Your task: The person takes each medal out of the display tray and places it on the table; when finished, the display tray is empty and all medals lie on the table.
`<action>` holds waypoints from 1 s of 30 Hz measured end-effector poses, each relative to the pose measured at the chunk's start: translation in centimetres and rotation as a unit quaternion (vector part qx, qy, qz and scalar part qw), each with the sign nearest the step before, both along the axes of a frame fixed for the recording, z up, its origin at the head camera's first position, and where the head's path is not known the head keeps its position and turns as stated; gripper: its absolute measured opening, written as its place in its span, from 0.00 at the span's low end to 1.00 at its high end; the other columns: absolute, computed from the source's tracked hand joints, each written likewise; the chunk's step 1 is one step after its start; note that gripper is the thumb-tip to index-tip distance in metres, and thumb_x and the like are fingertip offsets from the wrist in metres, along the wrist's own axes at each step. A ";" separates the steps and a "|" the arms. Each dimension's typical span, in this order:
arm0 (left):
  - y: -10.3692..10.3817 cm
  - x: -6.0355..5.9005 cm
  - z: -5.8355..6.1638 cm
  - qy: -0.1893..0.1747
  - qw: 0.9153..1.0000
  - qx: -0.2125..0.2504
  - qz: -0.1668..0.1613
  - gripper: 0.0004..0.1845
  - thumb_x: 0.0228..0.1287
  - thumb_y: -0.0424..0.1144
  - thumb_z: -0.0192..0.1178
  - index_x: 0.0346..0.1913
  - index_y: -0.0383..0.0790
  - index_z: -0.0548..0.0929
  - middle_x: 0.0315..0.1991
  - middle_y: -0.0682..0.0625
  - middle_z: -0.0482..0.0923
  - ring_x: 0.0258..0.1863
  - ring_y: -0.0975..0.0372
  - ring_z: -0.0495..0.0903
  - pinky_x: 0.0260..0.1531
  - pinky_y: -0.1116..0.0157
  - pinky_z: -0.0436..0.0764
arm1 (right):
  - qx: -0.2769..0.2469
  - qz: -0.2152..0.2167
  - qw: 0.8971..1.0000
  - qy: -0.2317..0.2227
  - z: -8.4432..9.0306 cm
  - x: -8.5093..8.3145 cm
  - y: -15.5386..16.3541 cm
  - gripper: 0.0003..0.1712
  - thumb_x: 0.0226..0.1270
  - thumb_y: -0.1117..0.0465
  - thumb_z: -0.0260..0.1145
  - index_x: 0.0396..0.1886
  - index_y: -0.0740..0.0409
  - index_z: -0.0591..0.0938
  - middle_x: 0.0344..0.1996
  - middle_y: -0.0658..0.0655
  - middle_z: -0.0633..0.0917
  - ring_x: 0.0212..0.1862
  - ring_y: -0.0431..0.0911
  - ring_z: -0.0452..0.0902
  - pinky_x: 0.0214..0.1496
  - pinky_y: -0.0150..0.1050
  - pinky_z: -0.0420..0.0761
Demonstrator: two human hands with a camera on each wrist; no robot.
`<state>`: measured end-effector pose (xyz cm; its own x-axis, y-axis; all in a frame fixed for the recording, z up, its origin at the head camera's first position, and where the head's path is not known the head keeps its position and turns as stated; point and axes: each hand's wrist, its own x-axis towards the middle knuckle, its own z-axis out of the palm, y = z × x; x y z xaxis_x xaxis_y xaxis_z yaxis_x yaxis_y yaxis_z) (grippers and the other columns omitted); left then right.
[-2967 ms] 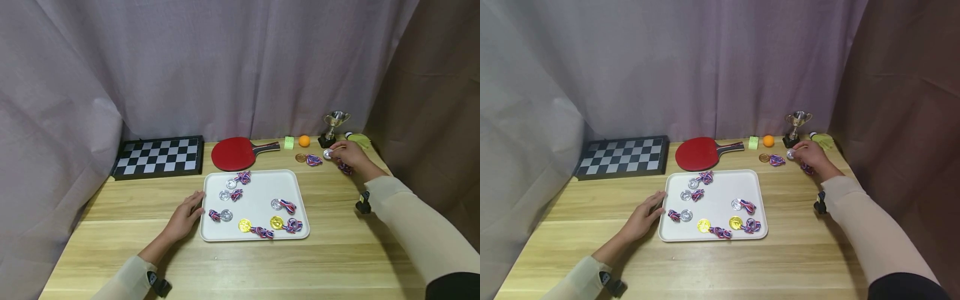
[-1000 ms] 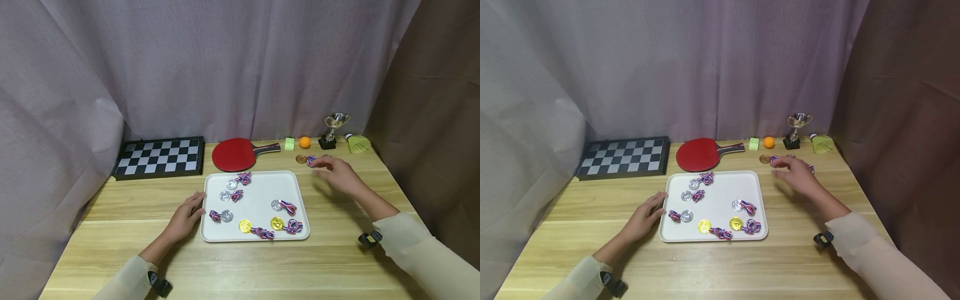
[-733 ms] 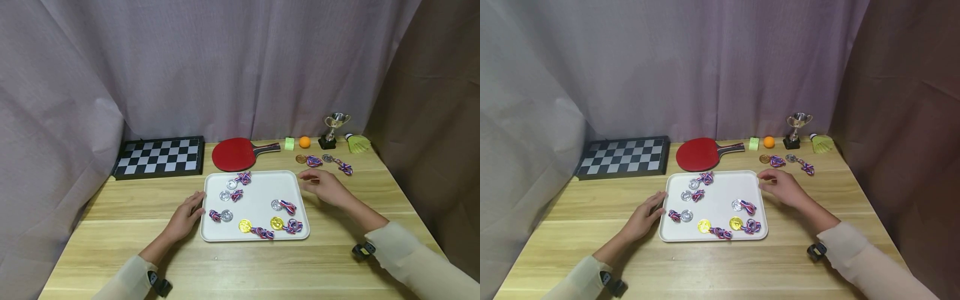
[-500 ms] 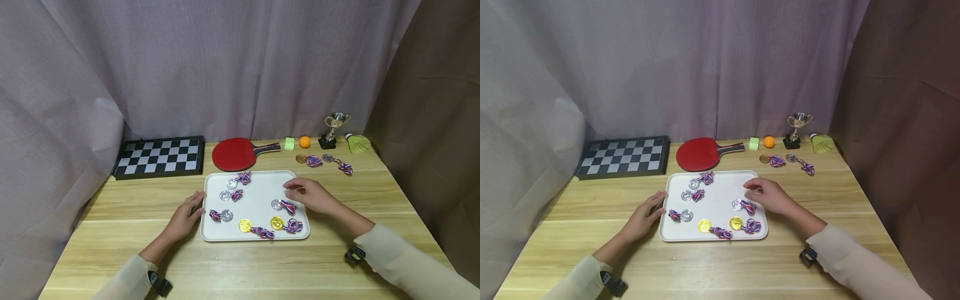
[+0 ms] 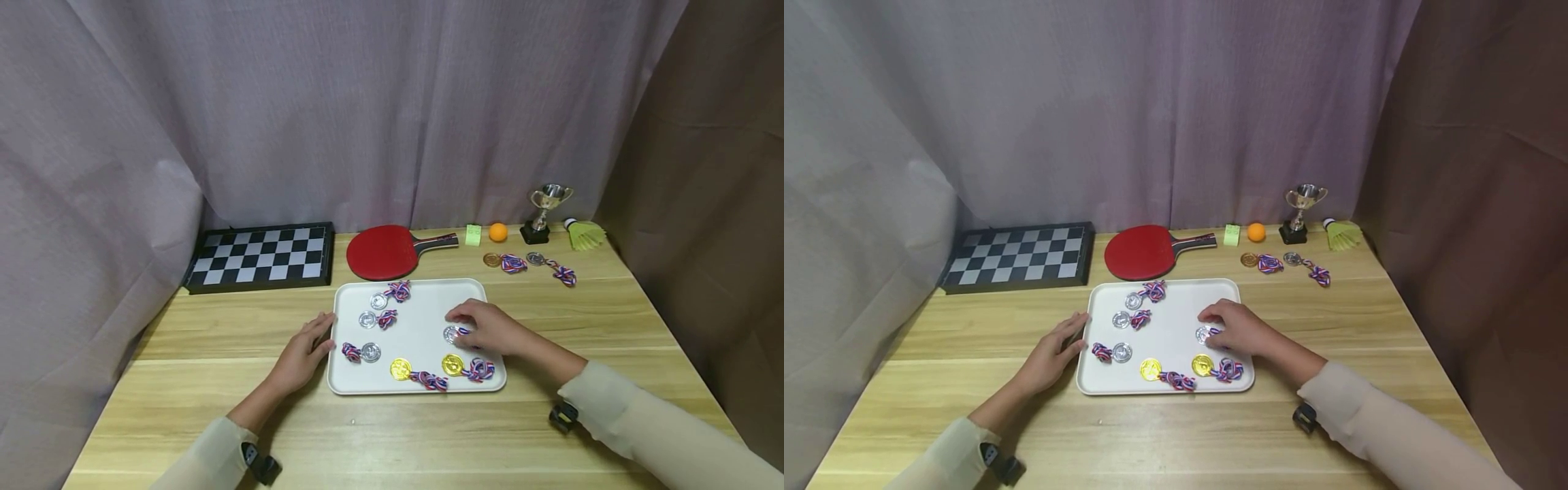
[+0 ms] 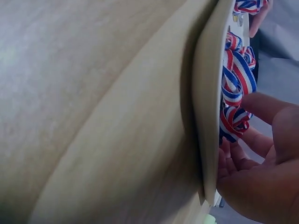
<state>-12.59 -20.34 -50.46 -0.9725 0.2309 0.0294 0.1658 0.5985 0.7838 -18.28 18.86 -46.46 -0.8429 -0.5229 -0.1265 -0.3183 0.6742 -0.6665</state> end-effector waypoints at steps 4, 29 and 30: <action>0.0 0.0 0.1 0.002 1.000 0.001 -0.001 0.29 0.77 0.33 0.58 0.76 0.33 0.67 0.77 0.38 0.63 0.80 0.45 0.55 0.82 0.47 0.47 | 0.018 0.007 1.000 0.015 -0.3 0.0 -0.2 0.20 0.61 0.64 0.77 0.53 0.59 0.86 0.46 0.54 0.83 0.51 0.48 0.78 0.62 0.51 0.80; -0.1 0.0 0.1 -0.001 1.000 -0.002 -0.002 0.29 0.77 0.33 0.58 0.77 0.34 0.66 0.78 0.38 0.63 0.80 0.46 0.54 0.82 0.47 0.47 | -0.014 0.008 1.000 -0.002 -0.7 0.0 -0.1 0.17 0.61 0.71 0.72 0.45 0.49 0.81 0.39 0.50 0.83 0.43 0.46 0.76 0.50 0.43 0.78; -0.1 0.0 0.1 0.000 1.000 -0.002 -0.002 0.29 0.77 0.33 0.58 0.77 0.34 0.66 0.78 0.38 0.63 0.80 0.46 0.54 0.82 0.47 0.47 | -0.017 0.008 1.000 0.000 -0.7 0.0 0.0 0.16 0.62 0.71 0.71 0.45 0.49 0.82 0.39 0.50 0.83 0.43 0.45 0.76 0.50 0.43 0.78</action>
<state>-12.56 -20.40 -50.39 -0.9714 0.2357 0.0283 0.1686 0.6012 0.7811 -18.27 18.82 -47.16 -0.8345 -0.5404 -0.1075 -0.3293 0.6455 -0.6891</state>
